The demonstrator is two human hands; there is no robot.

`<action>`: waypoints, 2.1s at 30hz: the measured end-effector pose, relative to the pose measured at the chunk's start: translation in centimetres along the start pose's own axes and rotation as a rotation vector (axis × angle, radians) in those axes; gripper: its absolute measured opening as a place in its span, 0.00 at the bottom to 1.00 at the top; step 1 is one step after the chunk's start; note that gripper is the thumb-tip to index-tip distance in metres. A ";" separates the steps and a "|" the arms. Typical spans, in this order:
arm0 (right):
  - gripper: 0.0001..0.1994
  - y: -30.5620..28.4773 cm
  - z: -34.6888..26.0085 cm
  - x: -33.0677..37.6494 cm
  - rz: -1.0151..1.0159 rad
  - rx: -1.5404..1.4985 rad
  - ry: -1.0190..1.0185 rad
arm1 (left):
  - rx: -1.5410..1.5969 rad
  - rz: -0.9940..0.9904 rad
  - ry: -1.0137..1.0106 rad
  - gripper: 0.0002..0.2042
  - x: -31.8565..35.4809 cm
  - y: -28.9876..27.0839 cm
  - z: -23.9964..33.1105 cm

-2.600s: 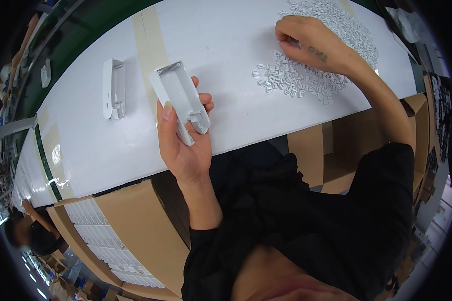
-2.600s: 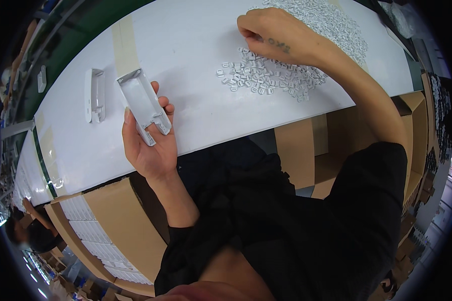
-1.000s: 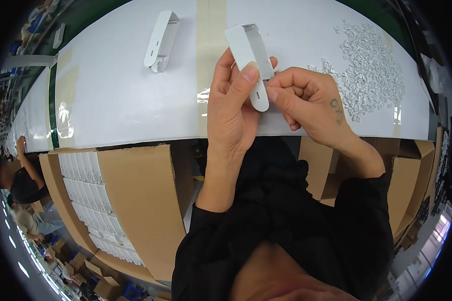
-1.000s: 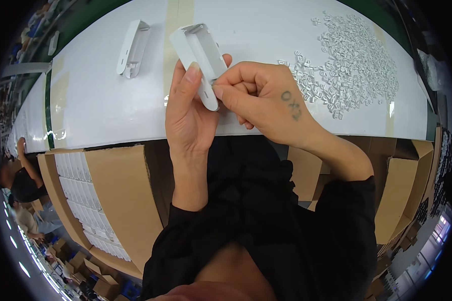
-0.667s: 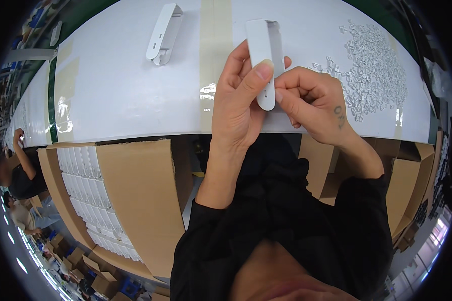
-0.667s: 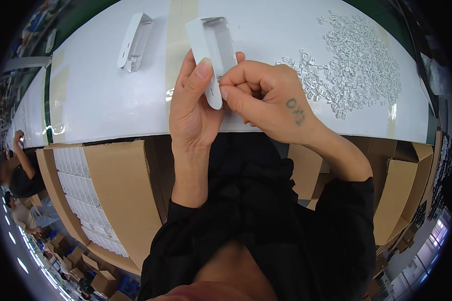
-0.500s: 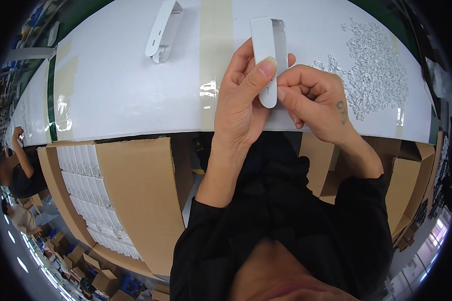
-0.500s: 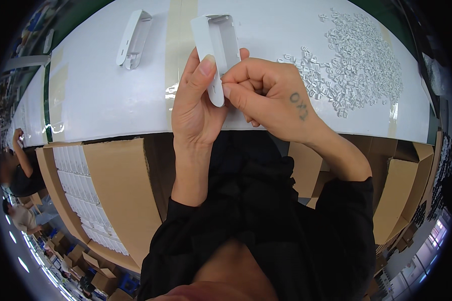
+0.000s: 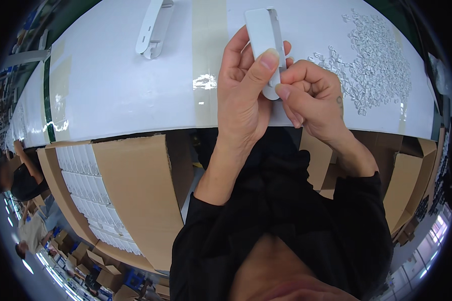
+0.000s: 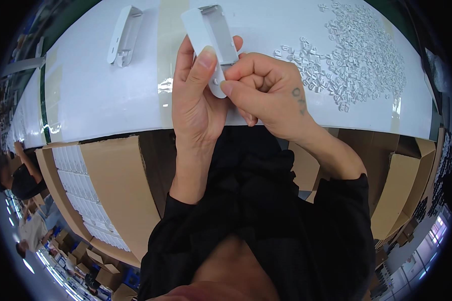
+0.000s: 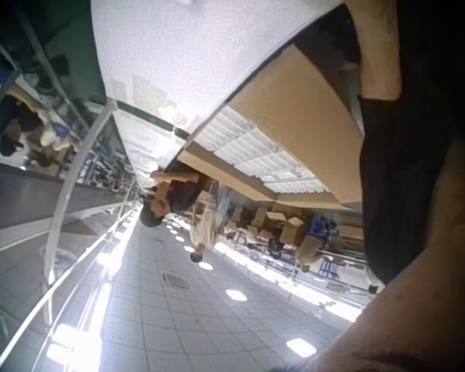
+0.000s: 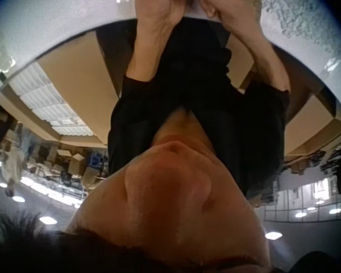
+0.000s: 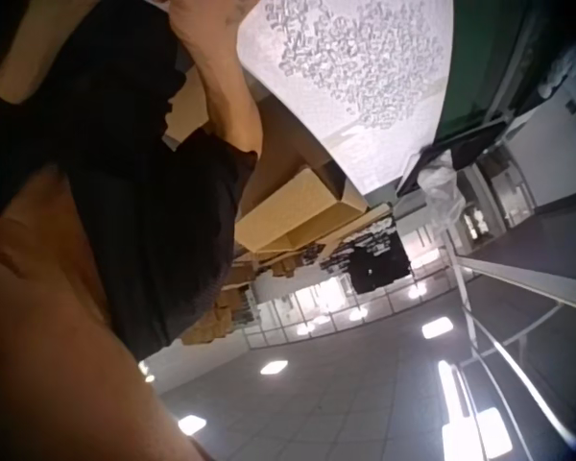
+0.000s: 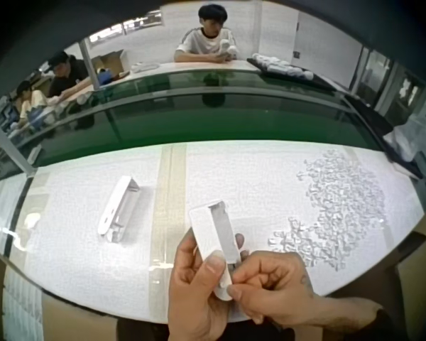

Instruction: The recorder is manually assembling small white plastic housing components by snapping or gluing parts together at a production workbench.

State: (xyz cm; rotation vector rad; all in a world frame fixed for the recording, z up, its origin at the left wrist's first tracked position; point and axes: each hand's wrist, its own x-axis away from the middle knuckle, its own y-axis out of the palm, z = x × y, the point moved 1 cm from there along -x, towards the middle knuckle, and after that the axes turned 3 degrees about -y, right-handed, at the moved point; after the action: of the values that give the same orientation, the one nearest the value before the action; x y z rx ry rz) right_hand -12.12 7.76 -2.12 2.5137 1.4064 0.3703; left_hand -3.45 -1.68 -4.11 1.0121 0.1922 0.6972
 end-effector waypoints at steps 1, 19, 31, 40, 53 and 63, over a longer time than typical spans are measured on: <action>0.01 -0.1 -0.1 0.1 0.016 0.007 -0.002 | 0.006 -0.009 -0.014 0.28 0.0 0.1 -0.3; 0.05 -6.7 -4.2 -0.4 -0.184 1.090 -0.638 | -0.183 -0.010 -0.157 0.26 1.3 -1.3 1.9; 0.05 -11.7 -6.4 -3.2 -0.027 1.612 -0.317 | 0.132 -0.054 -0.187 0.22 0.5 -1.8 2.0; 0.06 -11.0 -6.3 -3.2 -0.117 1.723 -0.438 | 0.007 0.075 -0.148 0.23 0.9 -0.7 2.0; 0.06 -2.7 -6.4 -4.1 0.107 0.605 -0.014 | -0.088 0.135 -0.080 0.21 1.2 0.2 1.3; 0.04 0.4 -4.8 -4.5 -0.106 0.279 -0.031 | -0.119 0.027 -0.085 0.20 1.5 -0.6 2.5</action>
State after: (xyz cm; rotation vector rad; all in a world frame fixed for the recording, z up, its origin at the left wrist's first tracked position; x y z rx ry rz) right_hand -15.64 4.14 2.01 2.6281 1.6737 0.1206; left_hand -0.84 -2.74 -2.98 0.9294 0.0626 0.6811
